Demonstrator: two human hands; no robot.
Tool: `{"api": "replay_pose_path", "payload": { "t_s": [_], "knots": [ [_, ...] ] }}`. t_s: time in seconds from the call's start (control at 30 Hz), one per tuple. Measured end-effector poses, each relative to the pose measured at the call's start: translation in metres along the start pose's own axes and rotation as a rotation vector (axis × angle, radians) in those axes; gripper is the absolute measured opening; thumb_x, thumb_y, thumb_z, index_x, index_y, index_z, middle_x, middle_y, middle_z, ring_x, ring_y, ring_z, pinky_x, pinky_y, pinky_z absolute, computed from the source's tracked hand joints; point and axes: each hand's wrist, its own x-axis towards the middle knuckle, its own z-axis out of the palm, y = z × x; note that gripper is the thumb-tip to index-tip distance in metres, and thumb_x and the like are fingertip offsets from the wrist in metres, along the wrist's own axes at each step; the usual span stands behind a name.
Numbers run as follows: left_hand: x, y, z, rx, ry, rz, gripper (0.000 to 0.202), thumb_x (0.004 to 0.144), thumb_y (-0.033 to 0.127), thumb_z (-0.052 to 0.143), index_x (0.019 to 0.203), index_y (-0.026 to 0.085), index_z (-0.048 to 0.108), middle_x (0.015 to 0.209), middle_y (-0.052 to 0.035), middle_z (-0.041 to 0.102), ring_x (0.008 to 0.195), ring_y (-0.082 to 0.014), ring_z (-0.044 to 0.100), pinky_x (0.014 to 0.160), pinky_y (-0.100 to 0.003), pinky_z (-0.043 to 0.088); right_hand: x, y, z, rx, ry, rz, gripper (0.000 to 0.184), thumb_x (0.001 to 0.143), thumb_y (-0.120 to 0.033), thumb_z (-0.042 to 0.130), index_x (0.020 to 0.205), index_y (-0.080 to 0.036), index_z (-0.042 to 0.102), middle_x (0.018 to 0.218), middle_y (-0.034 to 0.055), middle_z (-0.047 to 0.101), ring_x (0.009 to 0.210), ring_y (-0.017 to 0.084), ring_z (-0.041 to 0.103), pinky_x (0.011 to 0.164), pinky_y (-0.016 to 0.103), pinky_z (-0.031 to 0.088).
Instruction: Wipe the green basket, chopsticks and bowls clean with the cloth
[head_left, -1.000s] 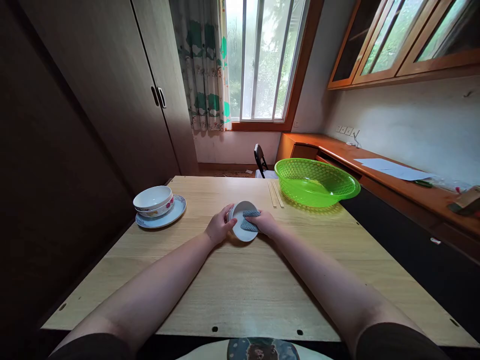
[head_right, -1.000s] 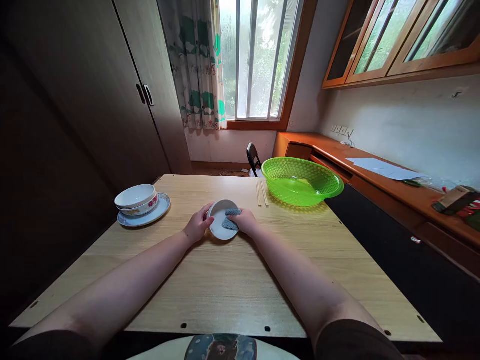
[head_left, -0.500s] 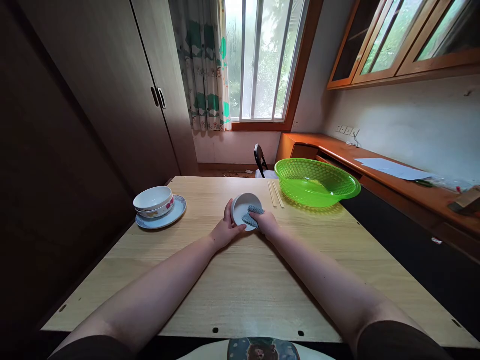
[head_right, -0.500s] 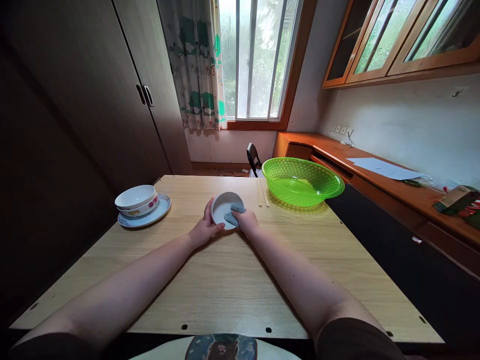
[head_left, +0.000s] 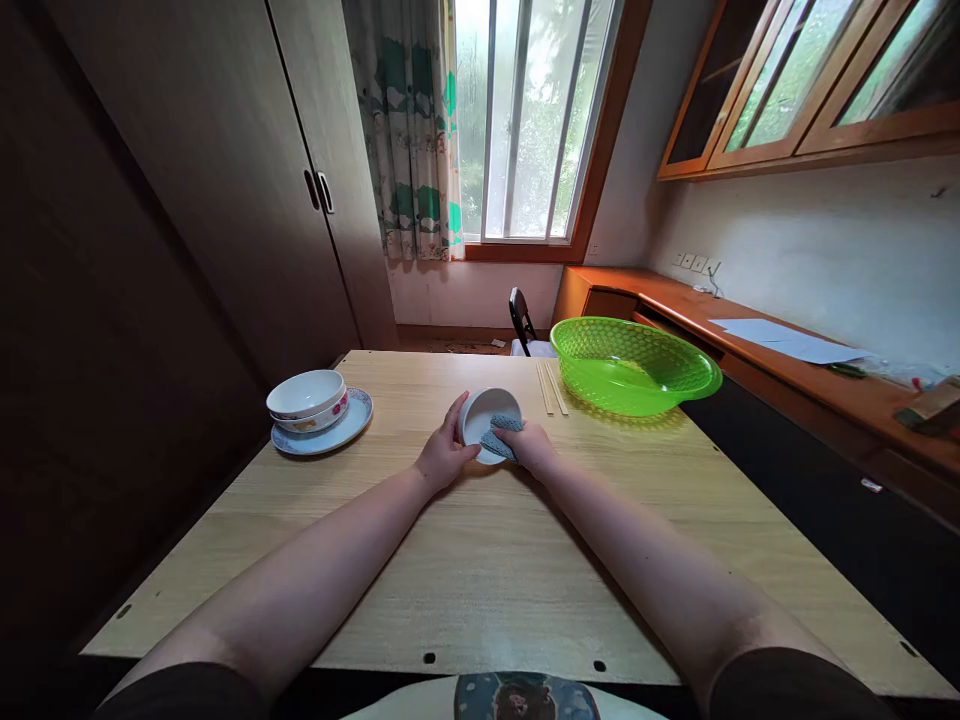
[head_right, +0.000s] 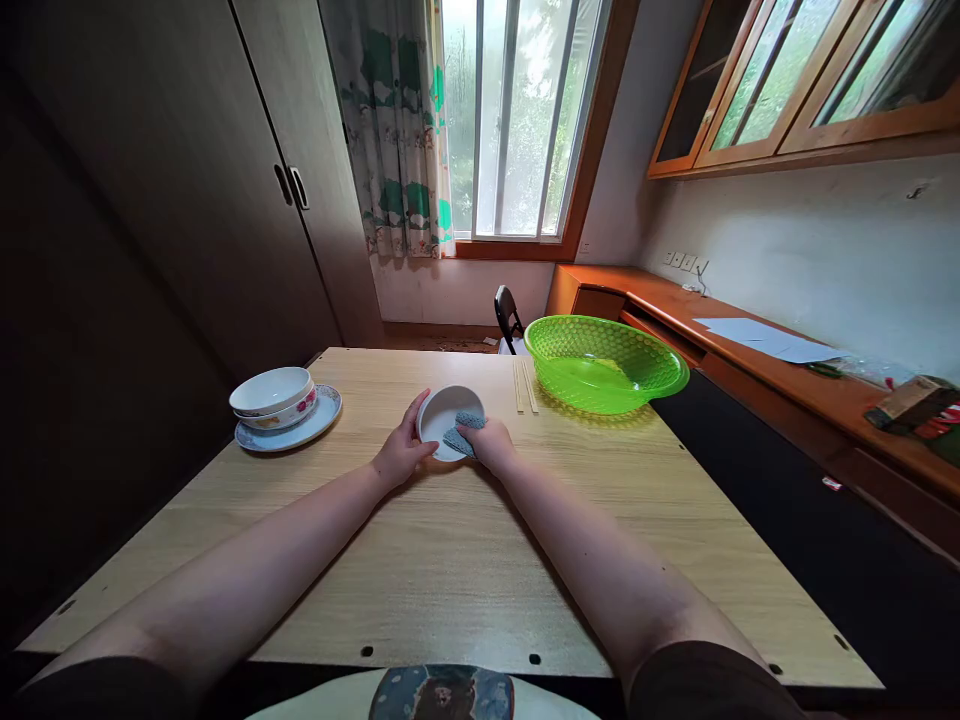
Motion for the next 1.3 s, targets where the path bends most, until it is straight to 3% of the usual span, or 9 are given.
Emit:
{"api": "replay_pose_path", "payload": {
  "t_s": [0.13, 0.3, 0.47, 0.57, 0.67, 0.8, 0.9, 1.07, 1.3],
  "knots": [
    [0.000, 0.002, -0.002, 0.093, -0.030, 0.053, 0.086, 0.069, 0.019, 0.065, 0.146, 0.025, 0.028, 0.141, -0.0075, 0.047, 0.127, -0.0268, 0.044, 0.111, -0.048, 0.030, -0.001, -0.003, -0.004, -0.075, 0.003, -0.044, 0.022, 0.063, -0.024, 0.071, 0.084, -0.017, 0.071, 0.081, 0.0050, 0.074, 0.073, 0.019, 0.067, 0.070, 0.032, 0.052],
    [-0.002, 0.002, -0.003, 0.173, -0.089, 0.016, 0.083, 0.071, 0.025, 0.066, 0.146, 0.022, 0.030, 0.137, -0.0085, 0.052, 0.122, -0.0265, 0.050, 0.104, -0.041, 0.038, -0.001, -0.009, -0.011, -0.160, -0.018, -0.131, 0.022, 0.061, -0.026, 0.070, 0.082, -0.018, 0.071, 0.075, 0.0008, 0.072, 0.069, 0.017, 0.064, 0.068, 0.029, 0.050],
    [-0.003, 0.000, -0.002, 0.127, -0.074, -0.062, 0.086, 0.078, 0.036, 0.063, 0.149, 0.021, 0.016, 0.114, -0.0068, 0.065, 0.098, -0.0222, 0.061, 0.093, -0.040, 0.046, -0.001, -0.011, -0.010, -0.094, -0.024, -0.097, 0.019, 0.062, -0.024, 0.067, 0.079, -0.018, 0.070, 0.075, 0.0006, 0.072, 0.068, 0.016, 0.063, 0.067, 0.028, 0.050],
    [-0.003, -0.003, -0.001, 0.062, -0.066, -0.064, 0.088, 0.081, 0.039, 0.060, 0.150, 0.021, 0.008, 0.110, -0.0062, 0.066, 0.096, -0.0211, 0.061, 0.094, -0.042, 0.045, -0.001, -0.010, -0.009, -0.106, 0.021, -0.108, 0.017, 0.063, -0.025, 0.067, 0.079, -0.018, 0.070, 0.074, 0.0006, 0.072, 0.069, 0.016, 0.064, 0.068, 0.028, 0.050],
    [-0.003, -0.006, 0.000, 0.012, -0.085, -0.008, 0.089, 0.081, 0.039, 0.062, 0.149, 0.025, 0.007, 0.125, -0.0079, 0.059, 0.113, -0.0232, 0.055, 0.103, -0.048, 0.038, 0.000, -0.009, -0.007, -0.096, 0.087, -0.103, 0.017, 0.064, -0.024, 0.067, 0.080, -0.019, 0.070, 0.077, 0.0017, 0.073, 0.072, 0.018, 0.066, 0.069, 0.029, 0.051],
    [-0.004, -0.007, 0.004, 0.018, -0.087, 0.084, 0.099, 0.073, 0.036, 0.072, 0.149, 0.029, 0.009, 0.149, -0.0105, 0.034, 0.133, -0.0267, 0.036, 0.112, -0.049, 0.024, 0.000, -0.004, -0.002, 0.020, 0.104, -0.048, 0.022, 0.066, -0.025, 0.067, 0.087, -0.017, 0.070, 0.086, 0.0058, 0.073, 0.078, 0.020, 0.068, 0.072, 0.031, 0.053],
    [-0.005, -0.006, 0.006, -0.017, -0.076, 0.071, 0.106, 0.071, 0.035, 0.073, 0.149, 0.027, 0.002, 0.151, -0.0134, 0.028, 0.135, -0.0272, 0.035, 0.112, -0.047, 0.027, -0.002, -0.001, 0.003, 0.074, 0.065, -0.051, 0.028, 0.067, -0.026, 0.066, 0.093, -0.017, 0.068, 0.092, 0.0064, 0.073, 0.083, 0.021, 0.069, 0.076, 0.033, 0.054],
    [-0.006, -0.002, 0.007, -0.013, -0.014, -0.003, 0.099, 0.071, 0.032, 0.071, 0.148, 0.025, 0.009, 0.144, -0.0134, 0.040, 0.123, -0.0269, 0.049, 0.101, -0.042, 0.042, -0.006, -0.001, 0.006, 0.081, 0.012, -0.041, 0.030, 0.065, -0.024, 0.069, 0.094, -0.017, 0.068, 0.093, 0.0080, 0.073, 0.084, 0.022, 0.069, 0.077, 0.034, 0.054],
    [-0.006, 0.003, 0.003, 0.074, 0.035, -0.033, 0.092, 0.068, 0.024, 0.069, 0.147, 0.025, 0.022, 0.134, -0.0088, 0.052, 0.108, -0.0243, 0.057, 0.093, -0.038, 0.048, -0.004, -0.004, 0.002, -0.031, 0.027, -0.018, 0.021, 0.064, -0.022, 0.071, 0.085, -0.017, 0.071, 0.084, 0.0072, 0.073, 0.075, 0.021, 0.068, 0.073, 0.035, 0.054]
  ]
}}
